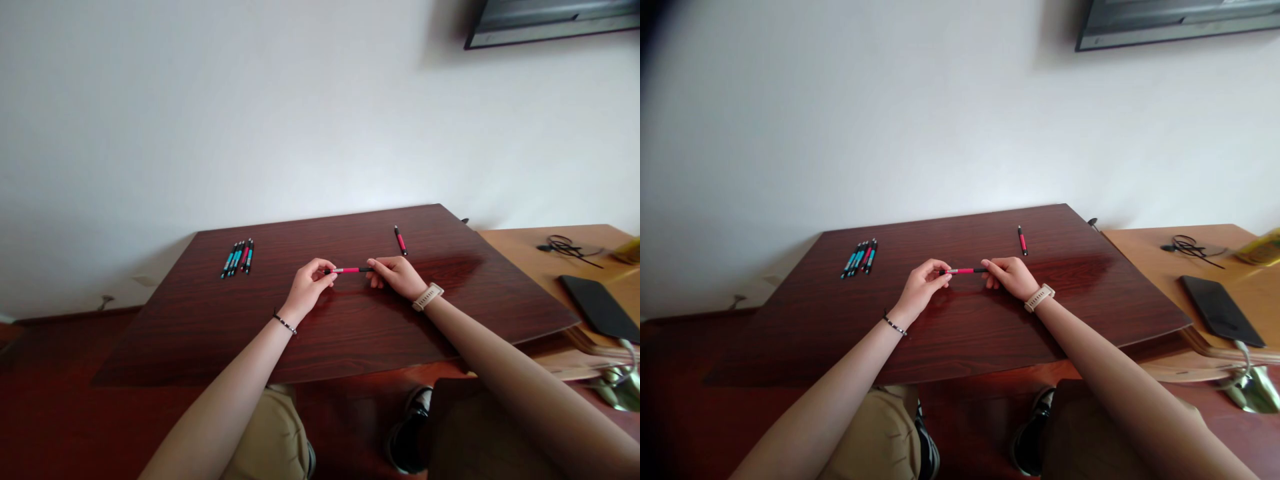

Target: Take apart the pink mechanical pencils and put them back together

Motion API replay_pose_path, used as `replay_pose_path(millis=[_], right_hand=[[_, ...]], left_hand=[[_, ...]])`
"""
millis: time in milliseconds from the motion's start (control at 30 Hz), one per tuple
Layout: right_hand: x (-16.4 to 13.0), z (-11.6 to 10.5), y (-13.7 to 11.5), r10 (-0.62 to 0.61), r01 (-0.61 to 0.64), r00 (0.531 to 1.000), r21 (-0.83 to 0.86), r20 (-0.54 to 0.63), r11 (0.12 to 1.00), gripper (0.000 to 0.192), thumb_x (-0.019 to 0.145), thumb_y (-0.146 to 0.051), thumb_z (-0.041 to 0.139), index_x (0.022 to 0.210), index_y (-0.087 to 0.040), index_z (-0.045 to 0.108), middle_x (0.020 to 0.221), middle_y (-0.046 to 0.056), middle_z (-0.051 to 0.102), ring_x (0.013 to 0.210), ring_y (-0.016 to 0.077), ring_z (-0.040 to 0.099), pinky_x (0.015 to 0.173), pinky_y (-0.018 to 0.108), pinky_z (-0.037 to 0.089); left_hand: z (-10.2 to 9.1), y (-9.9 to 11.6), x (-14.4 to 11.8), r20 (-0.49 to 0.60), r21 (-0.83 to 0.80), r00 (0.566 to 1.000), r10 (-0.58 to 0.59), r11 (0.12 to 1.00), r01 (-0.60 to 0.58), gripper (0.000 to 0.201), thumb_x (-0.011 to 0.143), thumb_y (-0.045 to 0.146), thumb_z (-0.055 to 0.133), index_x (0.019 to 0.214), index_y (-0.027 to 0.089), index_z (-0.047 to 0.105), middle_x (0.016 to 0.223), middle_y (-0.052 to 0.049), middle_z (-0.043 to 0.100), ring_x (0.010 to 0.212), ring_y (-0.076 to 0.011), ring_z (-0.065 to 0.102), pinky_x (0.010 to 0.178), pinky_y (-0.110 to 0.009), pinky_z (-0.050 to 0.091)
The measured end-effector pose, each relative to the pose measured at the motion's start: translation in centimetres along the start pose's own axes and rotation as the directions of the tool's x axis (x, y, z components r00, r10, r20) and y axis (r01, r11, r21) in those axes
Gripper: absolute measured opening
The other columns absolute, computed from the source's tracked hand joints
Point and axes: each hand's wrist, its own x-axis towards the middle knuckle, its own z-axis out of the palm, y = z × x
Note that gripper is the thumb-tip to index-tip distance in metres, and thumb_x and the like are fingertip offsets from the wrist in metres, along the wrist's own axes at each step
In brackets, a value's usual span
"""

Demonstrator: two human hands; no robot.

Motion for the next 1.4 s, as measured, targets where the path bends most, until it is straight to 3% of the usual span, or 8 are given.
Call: replay_pose_path(millis=[167, 367, 533, 667, 1000, 1200, 1400], right_hand=[[0.19, -0.24, -0.45, -0.065, 0.064, 0.998, -0.068, -0.004, 0.996, 0.052, 0.101, -0.066, 0.060, 0.079, -0.021, 0.073, 0.075, 0.004, 0.078, 0.061, 0.0165, 0.065, 0.065, 0.030, 0.053], [0.15, -0.49, -0.66, -0.118, 0.119, 0.989, 0.007, -0.093, 0.993, 0.040, 0.095, -0.061, 0.072, 0.094, -0.021, 0.075, 0.081, 0.005, 0.078, 0.064, 0.0172, 0.064, 0.065, 0.031, 0.052], [0.18, -0.30, -0.58, -0.152, 0.174, 0.975, 0.134, -0.159, 0.976, 0.034, 0.088, -0.054, 0.083, 0.100, -0.023, 0.077, 0.092, 0.005, 0.078, 0.075, 0.0200, 0.070, 0.071, 0.034, 0.057], [0.11, -0.19, -0.82, -0.171, 0.205, 0.967, 0.179, -0.191, 0.962, 0.033, 0.086, -0.049, 0.086, 0.103, -0.023, 0.077, 0.100, 0.006, 0.078, 0.080, 0.0204, 0.071, 0.075, 0.035, 0.059], [0.09, 0.01, -0.90, -0.184, 0.218, 0.966, 0.184, -0.183, 0.958, 0.031, 0.086, -0.049, 0.087, 0.100, -0.022, 0.077, 0.099, 0.006, 0.078, 0.080, 0.0198, 0.070, 0.075, 0.035, 0.058], [0.20, 0.11, -0.73, -0.189, 0.219, 0.965, 0.170, -0.181, 0.961, 0.032, 0.087, -0.050, 0.085, 0.102, -0.023, 0.076, 0.100, 0.006, 0.077, 0.075, 0.0190, 0.068, 0.071, 0.035, 0.059], [0.22, 0.11, -0.63, -0.202, 0.235, 0.960, 0.169, -0.195, 0.957, 0.034, 0.086, -0.048, 0.086, 0.107, -0.024, 0.075, 0.109, 0.007, 0.076, 0.080, 0.0198, 0.072, 0.073, 0.035, 0.061]], left_hand=[[0.09, 0.40, -0.01, -0.023, -0.018, 0.999, -0.033, 0.999, 0.033, 0.023, 0.090, 0.036, 0.078, 0.104, 0.019, 0.072, 0.091, -0.003, 0.072, 0.074, -0.0149, 0.069, 0.072, -0.027, 0.052], [-0.09, 0.84, -0.13, -0.043, -0.138, 0.995, -0.090, 0.987, 0.083, 0.029, 0.094, 0.043, 0.075, 0.108, 0.018, 0.076, 0.079, -0.003, 0.072, 0.071, -0.0159, 0.067, 0.069, -0.028, 0.050], [-0.50, 0.74, -0.15, -0.044, -0.425, 0.981, -0.187, 0.893, 0.151, 0.033, 0.092, 0.043, 0.078, 0.112, 0.017, 0.080, 0.097, -0.009, 0.078, 0.083, -0.0166, 0.072, 0.073, -0.027, 0.051], [-0.29, 0.37, 0.02, -0.036, -0.558, 0.977, -0.211, 0.815, 0.155, 0.027, 0.087, 0.034, 0.086, 0.107, 0.017, 0.082, 0.096, -0.008, 0.078, 0.085, -0.0148, 0.071, 0.076, -0.025, 0.052], [-0.03, 0.29, 0.18, -0.055, -0.623, 0.972, -0.228, 0.768, 0.145, 0.023, 0.084, 0.028, 0.089, 0.101, 0.015, 0.082, 0.092, -0.007, 0.078, 0.083, -0.0124, 0.071, 0.078, -0.023, 0.055], [-0.06, 0.39, 0.23, 0.001, -0.683, 0.961, -0.278, 0.702, 0.204, 0.026, 0.088, 0.036, 0.083, 0.103, 0.014, 0.081, 0.093, -0.008, 0.077, 0.084, -0.0140, 0.071, 0.075, -0.024, 0.055], [0.02, 0.41, 0.18, -0.035, -0.638, 0.964, -0.263, 0.749, 0.181, 0.026, 0.087, 0.035, 0.084, 0.103, 0.015, 0.080, 0.093, -0.007, 0.077, 0.084, -0.0139, 0.071, 0.074, -0.024, 0.053]])
